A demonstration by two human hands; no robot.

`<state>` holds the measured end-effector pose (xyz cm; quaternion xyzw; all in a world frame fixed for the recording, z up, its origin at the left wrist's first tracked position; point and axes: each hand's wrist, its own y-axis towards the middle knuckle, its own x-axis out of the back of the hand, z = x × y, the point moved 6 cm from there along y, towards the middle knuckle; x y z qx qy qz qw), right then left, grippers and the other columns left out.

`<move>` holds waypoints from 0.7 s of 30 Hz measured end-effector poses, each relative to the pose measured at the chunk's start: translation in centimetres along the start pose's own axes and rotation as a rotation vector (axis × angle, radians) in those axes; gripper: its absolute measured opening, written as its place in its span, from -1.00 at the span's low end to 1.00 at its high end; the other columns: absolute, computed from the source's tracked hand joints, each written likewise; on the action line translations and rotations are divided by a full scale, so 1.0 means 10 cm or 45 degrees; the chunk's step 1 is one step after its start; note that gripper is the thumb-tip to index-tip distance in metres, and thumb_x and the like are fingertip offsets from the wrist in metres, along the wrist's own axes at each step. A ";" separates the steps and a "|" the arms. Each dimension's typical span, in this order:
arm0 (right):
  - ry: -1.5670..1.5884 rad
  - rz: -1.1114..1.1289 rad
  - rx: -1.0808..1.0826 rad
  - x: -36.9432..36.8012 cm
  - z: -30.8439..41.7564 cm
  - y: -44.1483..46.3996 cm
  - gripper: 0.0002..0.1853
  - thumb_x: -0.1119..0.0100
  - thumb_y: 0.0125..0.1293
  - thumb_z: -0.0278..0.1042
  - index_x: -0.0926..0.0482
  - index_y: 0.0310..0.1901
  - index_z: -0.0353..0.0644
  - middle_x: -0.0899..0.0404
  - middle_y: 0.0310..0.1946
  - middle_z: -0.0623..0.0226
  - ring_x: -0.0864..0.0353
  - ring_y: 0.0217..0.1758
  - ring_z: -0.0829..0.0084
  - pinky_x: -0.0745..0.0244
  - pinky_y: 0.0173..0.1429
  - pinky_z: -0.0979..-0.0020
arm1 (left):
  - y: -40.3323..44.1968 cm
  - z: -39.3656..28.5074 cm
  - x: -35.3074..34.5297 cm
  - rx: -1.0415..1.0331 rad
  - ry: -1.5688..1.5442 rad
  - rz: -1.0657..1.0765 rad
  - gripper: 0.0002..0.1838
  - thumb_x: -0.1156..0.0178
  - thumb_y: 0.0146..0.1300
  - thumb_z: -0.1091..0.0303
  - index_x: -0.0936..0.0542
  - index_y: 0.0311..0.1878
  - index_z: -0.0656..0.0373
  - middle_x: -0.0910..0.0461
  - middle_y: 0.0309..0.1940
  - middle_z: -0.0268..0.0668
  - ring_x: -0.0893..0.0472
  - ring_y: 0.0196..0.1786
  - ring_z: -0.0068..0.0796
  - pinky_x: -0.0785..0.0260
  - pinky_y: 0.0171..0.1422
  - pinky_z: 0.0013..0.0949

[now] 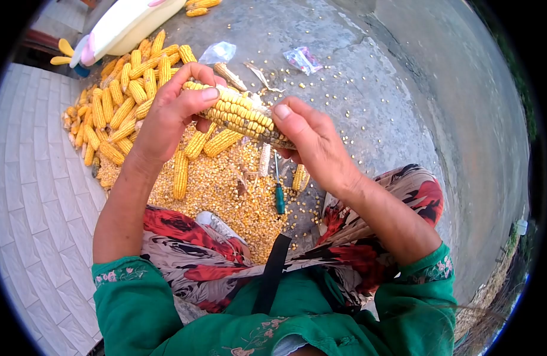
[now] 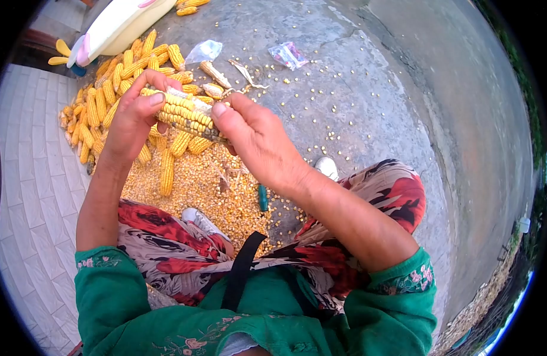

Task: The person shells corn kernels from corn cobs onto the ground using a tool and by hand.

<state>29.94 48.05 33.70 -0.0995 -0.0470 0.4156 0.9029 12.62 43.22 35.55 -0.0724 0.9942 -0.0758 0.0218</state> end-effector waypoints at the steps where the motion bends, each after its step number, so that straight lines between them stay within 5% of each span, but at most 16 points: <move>1: 0.115 -0.007 -0.040 0.00 0.00 0.00 -0.58 0.13 0.36 0.09 -0.45 -0.14 -0.15 -0.38 -0.46 0.50 -0.35 -0.38 0.69 -0.33 -0.31 0.60 | -0.01 0.00 -0.01 0.000 0.000 0.002 -0.83 -0.13 0.16 0.27 -0.41 -0.23 0.07 -0.49 -0.15 -0.39 -0.43 -0.27 -0.71 -0.29 -0.33 -0.61; 5: 0.226 -0.067 -0.105 0.05 -0.03 0.00 -0.54 0.16 0.35 0.12 -0.46 -0.12 -0.16 -0.43 -0.45 0.46 -0.37 -0.44 0.68 -0.36 -0.32 0.60 | -0.04 -0.05 -0.06 -0.066 0.075 -0.043 -0.83 -0.13 0.15 0.27 -0.41 -0.24 0.08 -0.47 -0.13 -0.35 -0.43 -0.27 -0.69 -0.30 -0.31 -0.61; 8: 0.349 -0.078 -0.403 0.09 -0.13 0.01 -0.50 0.18 0.34 0.14 -0.46 -0.12 -0.19 -0.47 -0.45 0.40 -0.38 -0.52 0.64 -0.33 -0.41 0.59 | -0.06 -0.12 -0.07 -0.163 0.150 -0.032 -0.84 -0.13 0.15 0.28 -0.41 -0.24 0.08 -0.46 -0.11 -0.34 -0.43 -0.26 -0.68 -0.31 -0.30 -0.60; 10: 0.574 0.140 -0.489 0.02 -0.14 0.01 -0.52 0.14 0.34 0.10 -0.46 -0.12 -0.22 -0.49 -0.46 0.34 -0.37 -0.58 0.61 -0.27 -0.48 0.61 | -0.06 -0.17 -0.06 -0.218 0.181 -0.008 -0.84 -0.13 0.15 0.29 -0.41 -0.24 0.08 -0.46 -0.10 -0.33 -0.43 -0.25 -0.68 -0.31 -0.29 -0.60; 21: 0.476 0.264 -0.199 -0.06 -0.09 0.01 -0.66 -0.05 0.32 -0.11 -0.38 -0.08 -0.23 -0.46 -0.47 0.42 -0.35 -0.57 0.71 -0.19 -0.55 0.65 | -0.04 -0.10 0.06 -0.148 0.170 -0.063 -0.83 -0.14 0.16 0.30 -0.41 -0.21 0.07 -0.47 -0.12 -0.38 -0.42 -0.25 -0.71 -0.30 -0.29 -0.60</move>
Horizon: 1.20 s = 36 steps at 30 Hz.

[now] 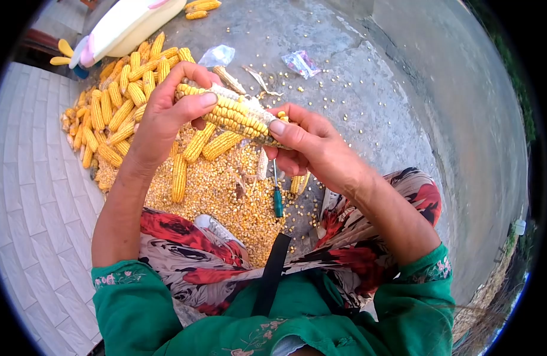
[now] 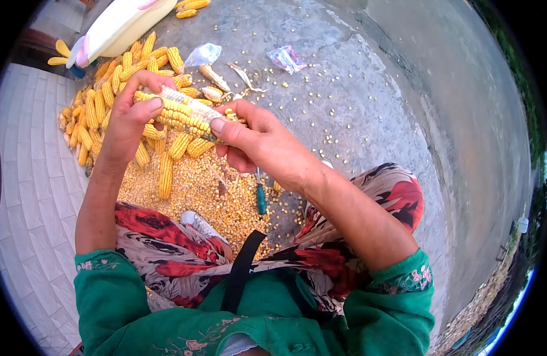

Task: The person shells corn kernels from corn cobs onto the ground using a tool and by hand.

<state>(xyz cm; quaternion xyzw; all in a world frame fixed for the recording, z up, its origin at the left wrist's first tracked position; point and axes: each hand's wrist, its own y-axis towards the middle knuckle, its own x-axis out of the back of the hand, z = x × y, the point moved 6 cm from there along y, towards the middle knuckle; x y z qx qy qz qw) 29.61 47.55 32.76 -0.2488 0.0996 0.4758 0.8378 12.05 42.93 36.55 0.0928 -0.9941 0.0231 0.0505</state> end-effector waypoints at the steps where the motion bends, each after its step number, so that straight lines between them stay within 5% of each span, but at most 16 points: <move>1: -0.056 -0.046 0.002 0.02 0.00 0.00 -0.67 -0.06 0.32 -0.12 -0.38 -0.09 -0.22 -0.45 -0.49 0.44 -0.34 -0.57 0.72 -0.18 -0.55 0.66 | 0.00 0.00 -0.01 -0.001 -0.001 -0.002 -0.83 -0.14 0.16 0.30 -0.41 -0.21 0.07 -0.47 -0.12 -0.38 -0.42 -0.25 -0.71 -0.30 -0.29 -0.60; 14: -0.222 -0.310 -0.134 0.15 0.05 -0.04 -0.59 0.02 0.31 0.09 -0.46 -0.11 -0.13 -0.39 -0.42 0.54 -0.39 -0.44 0.75 -0.16 -0.48 0.74 | -0.07 -0.09 -0.12 -0.022 0.031 -0.024 -0.83 -0.15 0.15 0.35 -0.40 -0.24 0.14 -0.42 -0.18 -0.36 -0.37 -0.44 -0.73 -0.26 -0.37 -0.63; 20: -0.148 -0.114 -0.108 0.07 0.10 -0.02 -0.48 0.05 0.29 0.14 -0.47 -0.11 -0.26 -0.39 -0.54 0.46 -0.29 -0.59 0.72 -0.14 -0.53 0.64 | -0.08 -0.20 -0.12 -0.230 0.207 -0.004 -0.84 -0.13 0.13 0.41 -0.39 -0.24 0.14 -0.40 -0.13 -0.32 -0.37 -0.37 -0.73 -0.25 -0.32 -0.65; 24: -0.072 -0.037 -0.124 0.05 0.08 0.01 -0.44 -0.05 0.26 0.15 -0.43 -0.06 -0.31 -0.37 -0.55 0.45 -0.28 -0.65 0.68 -0.19 -0.56 0.61 | -0.05 -0.14 -0.08 -0.085 0.134 0.008 -0.82 -0.14 0.13 0.36 -0.39 -0.23 0.13 -0.42 -0.11 -0.32 -0.39 -0.33 -0.74 -0.26 -0.32 -0.65; 28: -0.447 -0.030 0.128 0.01 0.15 -0.01 -0.46 -0.11 0.24 0.12 -0.43 -0.06 -0.28 -0.41 -0.53 0.43 -0.33 -0.56 0.67 -0.22 -0.52 0.57 | -0.01 -0.06 -0.03 -0.002 0.076 -0.016 -0.82 -0.13 0.16 0.30 -0.40 -0.23 0.11 -0.44 -0.13 -0.34 -0.41 -0.33 -0.73 -0.27 -0.35 -0.63; 31: -0.672 -0.132 0.259 0.03 0.16 0.00 -0.53 0.00 0.31 0.11 -0.45 -0.09 -0.21 -0.36 -0.52 0.52 -0.31 -0.48 0.72 -0.20 -0.46 0.60 | 0.01 0.01 -0.07 0.073 -0.032 -0.002 -0.82 -0.13 0.16 0.28 -0.41 -0.23 0.10 -0.45 -0.14 -0.36 -0.41 -0.33 -0.74 -0.28 -0.36 -0.62; 36: -0.383 -0.248 0.234 0.08 0.13 0.01 -0.45 0.19 0.35 0.19 -0.47 -0.15 -0.23 -0.41 -0.45 0.48 -0.38 -0.44 0.71 -0.32 -0.41 0.60 | -0.01 -0.02 -0.11 0.065 -0.016 -0.020 -0.84 -0.14 0.17 0.28 -0.42 -0.24 0.09 -0.45 -0.15 -0.38 -0.40 -0.33 -0.74 -0.28 -0.37 -0.62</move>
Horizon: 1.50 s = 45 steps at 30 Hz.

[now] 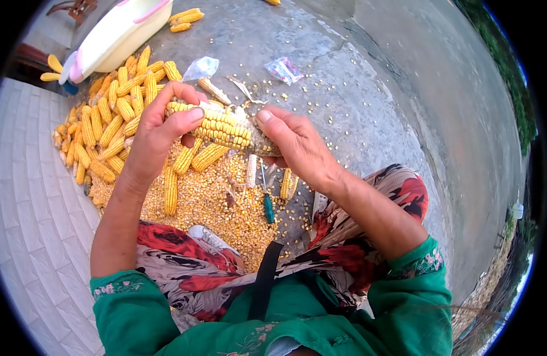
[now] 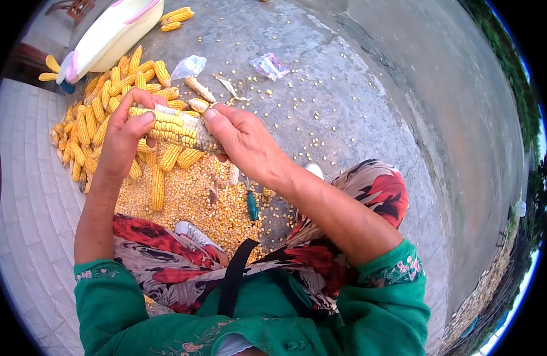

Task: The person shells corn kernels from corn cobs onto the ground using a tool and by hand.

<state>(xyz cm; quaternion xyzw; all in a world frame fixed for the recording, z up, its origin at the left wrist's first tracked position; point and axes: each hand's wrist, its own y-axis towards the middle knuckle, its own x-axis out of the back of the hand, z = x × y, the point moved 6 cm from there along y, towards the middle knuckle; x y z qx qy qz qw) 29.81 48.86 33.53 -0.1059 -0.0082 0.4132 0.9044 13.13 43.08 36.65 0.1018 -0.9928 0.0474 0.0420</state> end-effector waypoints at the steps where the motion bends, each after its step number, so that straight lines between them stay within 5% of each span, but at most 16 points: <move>1: -0.002 0.009 0.000 0.03 0.03 0.00 -0.45 0.19 0.35 0.19 -0.47 -0.15 -0.23 -0.41 -0.45 0.48 -0.38 -0.44 0.71 -0.32 -0.41 0.60 | 0.01 0.00 0.01 -0.013 0.001 0.005 -0.84 -0.14 0.17 0.29 -0.42 -0.24 0.09 -0.46 -0.19 -0.39 -0.40 -0.35 -0.75 -0.27 -0.38 -0.63; 3: 0.044 0.264 -0.311 0.00 -0.04 -0.02 -0.44 0.19 0.35 0.19 -0.47 -0.10 -0.24 -0.43 -0.42 0.45 -0.42 -0.51 0.66 -0.36 -0.44 0.60 | -0.01 -0.02 0.03 -0.020 0.011 -0.003 -0.84 -0.14 0.17 0.30 -0.42 -0.24 0.09 -0.46 -0.24 -0.41 -0.39 -0.38 -0.75 -0.26 -0.38 -0.64; 8: -0.246 0.139 -0.127 -0.08 0.06 -0.01 -0.48 0.09 0.33 0.15 -0.49 -0.18 -0.25 -0.41 -0.52 0.42 -0.40 -0.55 0.64 -0.31 -0.49 0.57 | -0.04 0.01 -0.09 0.093 0.179 0.169 -0.84 -0.09 0.17 0.29 -0.39 -0.22 0.07 -0.46 -0.15 -0.38 -0.41 -0.32 -0.74 -0.29 -0.36 -0.63; 11: -0.488 0.126 0.041 -0.10 0.05 0.01 -0.43 0.05 0.30 0.15 -0.49 -0.17 -0.35 -0.45 -0.54 0.05 -0.49 -0.41 0.28 -0.36 -0.27 0.24 | -0.05 0.04 -0.14 0.132 0.143 0.189 -0.83 -0.09 0.18 0.28 -0.39 -0.22 0.08 -0.46 -0.18 -0.39 -0.40 -0.33 -0.75 -0.27 -0.37 -0.64; 18: -0.334 0.047 0.004 -0.08 -0.08 0.01 -0.46 0.13 0.36 0.10 -0.50 -0.24 -0.37 -0.48 -0.57 0.15 -0.46 -0.49 0.35 -0.35 -0.33 0.28 | -0.05 0.10 -0.15 0.219 0.110 0.155 -0.83 -0.10 0.17 0.28 -0.39 -0.22 0.08 -0.45 -0.18 -0.38 -0.38 -0.33 -0.74 -0.26 -0.37 -0.63; 20: -0.191 0.004 -0.203 -0.01 -0.16 0.02 -0.45 0.27 0.41 0.08 -0.51 -0.32 -0.30 -0.40 -0.67 0.40 -0.31 -0.71 0.61 -0.18 -0.60 0.48 | -0.06 0.09 -0.18 0.161 0.114 0.177 -0.83 -0.10 0.17 0.29 -0.39 -0.21 0.08 -0.45 -0.16 -0.37 -0.38 -0.32 -0.73 -0.26 -0.36 -0.64; 26: 0.061 0.167 -0.299 -0.10 -0.07 0.00 -0.41 0.22 0.37 0.17 -0.52 -0.26 -0.32 -0.46 -0.60 0.37 -0.39 -0.65 0.60 -0.33 -0.52 0.57 | -0.07 0.06 -0.19 0.093 0.096 0.220 -0.84 -0.10 0.16 0.33 -0.38 -0.21 0.09 -0.42 -0.12 -0.35 -0.39 -0.28 -0.73 -0.27 -0.32 -0.64; 29: -0.362 0.143 -0.176 -0.10 -0.11 0.02 -0.25 0.12 0.26 0.32 -0.50 -0.20 -0.45 -0.47 -0.57 0.24 -0.48 -0.59 0.49 -0.39 -0.49 0.42 | -0.05 0.09 -0.24 0.074 0.141 0.278 -0.83 -0.08 0.18 0.27 -0.38 -0.21 0.08 -0.42 -0.14 -0.38 -0.39 -0.26 -0.72 -0.28 -0.31 -0.62; 35: -0.226 0.154 -0.181 -0.09 -0.13 0.04 -0.34 0.16 0.32 0.25 -0.52 -0.17 -0.36 -0.44 -0.58 0.30 -0.45 -0.59 0.54 -0.37 -0.53 0.45 | -0.07 0.13 -0.20 0.190 0.144 0.229 -0.82 -0.01 0.22 0.20 -0.38 -0.21 0.07 -0.42 -0.15 -0.40 -0.39 -0.22 -0.71 -0.30 -0.31 -0.60; 37: -0.183 0.186 -0.240 -0.07 -0.10 0.05 -0.35 0.17 0.33 0.23 -0.52 -0.15 -0.36 -0.44 -0.57 0.32 -0.45 -0.58 0.55 -0.37 -0.55 0.47 | -0.06 0.14 -0.19 0.200 0.085 0.158 -0.82 -0.09 0.23 0.21 -0.42 -0.23 0.10 -0.38 -0.43 -0.48 -0.37 -0.45 -0.75 -0.27 -0.42 -0.65; 41: -0.107 0.156 -0.227 -0.06 -0.13 0.02 -0.33 0.18 0.34 0.21 -0.48 -0.05 -0.41 -0.47 -0.53 0.31 -0.45 -0.57 0.55 -0.37 -0.59 0.53 | -0.06 0.13 -0.20 0.149 0.080 0.172 -0.82 -0.09 0.22 0.22 -0.42 -0.23 0.10 -0.38 -0.44 -0.49 -0.38 -0.44 -0.75 -0.28 -0.42 -0.64; 45: -0.036 0.188 -0.258 -0.10 -0.11 0.01 -0.24 0.08 0.26 0.29 -0.43 0.03 -0.44 -0.48 -0.50 0.27 -0.47 -0.53 0.51 -0.37 -0.56 0.52 | -0.07 0.10 -0.19 0.231 0.144 0.203 -0.81 -0.02 0.21 0.19 -0.40 -0.20 0.07 -0.42 -0.18 -0.44 -0.39 -0.22 -0.72 -0.30 -0.31 -0.60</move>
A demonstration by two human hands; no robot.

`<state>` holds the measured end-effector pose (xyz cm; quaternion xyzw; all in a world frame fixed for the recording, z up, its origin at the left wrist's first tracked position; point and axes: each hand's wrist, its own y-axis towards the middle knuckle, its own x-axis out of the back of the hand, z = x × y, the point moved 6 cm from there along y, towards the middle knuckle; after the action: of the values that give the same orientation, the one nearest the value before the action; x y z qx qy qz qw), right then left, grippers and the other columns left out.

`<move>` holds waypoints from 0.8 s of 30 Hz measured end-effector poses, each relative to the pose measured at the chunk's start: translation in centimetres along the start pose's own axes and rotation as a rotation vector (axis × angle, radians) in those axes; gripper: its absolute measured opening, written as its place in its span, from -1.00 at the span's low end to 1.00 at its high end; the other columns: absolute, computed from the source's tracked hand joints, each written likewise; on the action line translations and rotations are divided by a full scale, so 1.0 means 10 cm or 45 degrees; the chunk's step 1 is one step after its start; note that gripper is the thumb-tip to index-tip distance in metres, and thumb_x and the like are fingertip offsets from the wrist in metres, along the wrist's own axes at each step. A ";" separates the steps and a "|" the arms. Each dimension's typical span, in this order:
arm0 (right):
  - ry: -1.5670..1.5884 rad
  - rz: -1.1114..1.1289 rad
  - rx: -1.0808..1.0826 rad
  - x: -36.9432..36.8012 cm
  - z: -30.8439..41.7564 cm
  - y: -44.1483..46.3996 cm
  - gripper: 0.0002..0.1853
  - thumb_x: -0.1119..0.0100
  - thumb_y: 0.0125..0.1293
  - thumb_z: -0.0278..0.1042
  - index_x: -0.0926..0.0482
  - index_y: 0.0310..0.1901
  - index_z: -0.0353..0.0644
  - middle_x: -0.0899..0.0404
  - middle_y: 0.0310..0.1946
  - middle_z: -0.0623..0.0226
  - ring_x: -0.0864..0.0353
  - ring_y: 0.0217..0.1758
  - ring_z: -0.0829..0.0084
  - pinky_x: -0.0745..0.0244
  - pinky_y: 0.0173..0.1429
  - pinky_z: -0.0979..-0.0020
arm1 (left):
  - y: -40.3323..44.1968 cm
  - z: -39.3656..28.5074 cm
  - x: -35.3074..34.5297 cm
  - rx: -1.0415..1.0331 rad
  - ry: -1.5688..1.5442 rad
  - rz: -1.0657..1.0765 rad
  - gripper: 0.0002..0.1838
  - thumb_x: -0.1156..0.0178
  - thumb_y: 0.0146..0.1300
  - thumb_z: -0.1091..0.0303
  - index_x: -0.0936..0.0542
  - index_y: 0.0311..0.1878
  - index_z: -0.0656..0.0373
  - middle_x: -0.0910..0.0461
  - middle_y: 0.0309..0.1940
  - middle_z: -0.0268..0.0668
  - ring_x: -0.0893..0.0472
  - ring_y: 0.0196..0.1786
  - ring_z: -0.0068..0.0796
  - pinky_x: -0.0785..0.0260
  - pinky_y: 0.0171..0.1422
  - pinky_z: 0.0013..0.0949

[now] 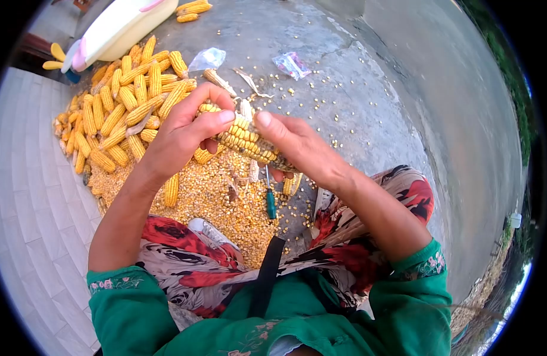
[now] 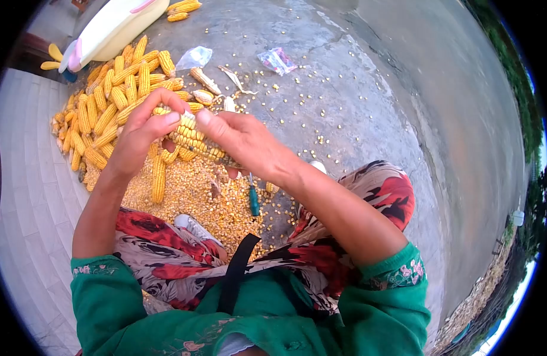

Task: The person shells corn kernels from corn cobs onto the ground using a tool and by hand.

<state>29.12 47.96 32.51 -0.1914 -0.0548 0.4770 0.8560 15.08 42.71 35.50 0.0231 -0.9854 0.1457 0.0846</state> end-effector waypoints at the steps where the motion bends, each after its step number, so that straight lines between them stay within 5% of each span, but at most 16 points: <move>1: -0.006 0.002 -0.001 -0.01 -0.02 0.01 -0.24 0.08 0.26 0.29 -0.43 0.03 -0.44 -0.48 -0.50 0.27 -0.47 -0.53 0.51 -0.37 -0.56 0.52 | 0.00 0.01 0.01 -0.003 -0.004 -0.004 -0.81 -0.02 0.21 0.19 -0.40 -0.20 0.07 -0.42 -0.18 -0.44 -0.39 -0.22 -0.72 -0.30 -0.31 -0.60; 3: -0.327 -0.047 0.054 0.02 -0.06 0.03 -0.24 0.04 0.22 0.32 -0.46 -0.05 -0.42 -0.45 -0.54 0.29 -0.46 -0.51 0.52 -0.34 -0.55 0.49 | 0.01 0.03 -0.01 -0.018 -0.012 0.035 -0.80 -0.02 0.20 0.18 -0.40 -0.21 0.07 -0.42 -0.19 -0.45 -0.39 -0.22 -0.72 -0.30 -0.31 -0.60; 13: 0.081 0.014 -0.089 0.00 0.02 -0.04 -0.47 0.14 0.37 0.13 -0.47 -0.09 -0.29 -0.48 -0.46 0.38 -0.33 -0.61 0.68 -0.23 -0.57 0.60 | 0.01 0.02 0.07 0.004 -0.005 -0.047 -0.81 0.00 0.20 0.18 -0.41 -0.22 0.06 -0.43 -0.22 -0.45 -0.40 -0.25 -0.73 -0.29 -0.33 -0.60; 24: -0.125 -0.007 -0.014 0.08 0.04 -0.04 -0.55 0.07 0.36 0.02 -0.47 -0.11 -0.30 -0.38 -0.53 0.44 -0.40 -0.56 0.66 -0.26 -0.58 0.60 | 0.02 0.10 0.11 0.035 -0.125 0.004 -0.76 -0.14 0.10 0.26 -0.45 -0.16 0.08 -0.46 -0.21 -0.43 -0.46 -0.20 -0.69 -0.37 -0.23 -0.57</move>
<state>29.75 48.52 32.97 -0.1724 -0.0999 0.4832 0.8525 13.81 42.56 34.75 0.0297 -0.9864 0.1579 0.0354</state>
